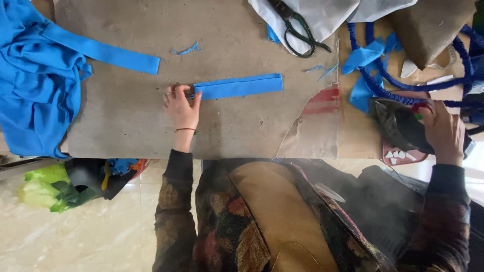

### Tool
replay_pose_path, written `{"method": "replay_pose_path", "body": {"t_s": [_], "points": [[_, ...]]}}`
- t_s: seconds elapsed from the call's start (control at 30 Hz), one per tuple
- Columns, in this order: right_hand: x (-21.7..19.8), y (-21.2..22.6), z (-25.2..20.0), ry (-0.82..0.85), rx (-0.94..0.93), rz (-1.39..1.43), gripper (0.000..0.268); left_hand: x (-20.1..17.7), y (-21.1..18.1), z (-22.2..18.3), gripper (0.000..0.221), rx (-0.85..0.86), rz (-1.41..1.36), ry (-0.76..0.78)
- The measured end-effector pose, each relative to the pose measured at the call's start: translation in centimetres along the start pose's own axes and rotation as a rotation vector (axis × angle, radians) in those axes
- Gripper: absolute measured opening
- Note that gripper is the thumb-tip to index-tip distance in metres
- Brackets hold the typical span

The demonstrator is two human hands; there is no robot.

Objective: Folding and ironing small strips of blue fabric on a workbench in a sewing factory.

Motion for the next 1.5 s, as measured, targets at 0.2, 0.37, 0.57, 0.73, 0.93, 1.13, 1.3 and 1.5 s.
{"method": "replay_pose_path", "body": {"t_s": [0.2,0.37,0.57,0.73,0.93,1.13,1.3,1.5], "points": [[2.1,-1.4,-0.7,-0.089,0.025,0.028,0.058,2.3,0.5,-1.1,0.036,-0.079,0.039,0.048],[1.1,-1.3,-0.8,-0.034,0.117,0.128,0.047,0.9,-1.3,0.3,0.022,-0.150,-0.162,0.060],[-0.8,0.6,-0.2,0.142,0.234,0.187,0.065,-5.0,-7.5,8.2,0.020,-0.323,-0.769,-0.048],[0.1,-1.0,-1.0,0.215,0.268,0.130,0.038,-10.8,-17.3,10.1,0.008,0.141,-0.623,-0.327],[-0.8,0.7,-1.8,0.510,0.234,0.096,0.066,0.6,-18.7,-0.6,0.040,0.376,-0.501,-0.035],[-3.0,4.4,-3.5,0.479,0.135,0.075,0.060,6.3,-18.3,-10.1,0.031,0.355,-0.489,0.414],[-4.2,8.8,-3.3,0.439,0.059,0.154,0.050,3.8,-19.0,-14.6,0.015,0.593,-0.451,0.527],[-9.2,17.0,-0.1,0.443,-0.071,0.247,0.068,1.6,-16.9,-10.0,0.034,0.516,-0.455,0.389]]}}
Point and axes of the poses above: each hand's wrist, its own z-axis towards the middle knuckle, its own x-axis out of the palm, y = z × x, the point moved 8 cm from there along z, towards the middle knuckle, and after that the axes turned 10 degrees about -y, right-handed, at the moved point
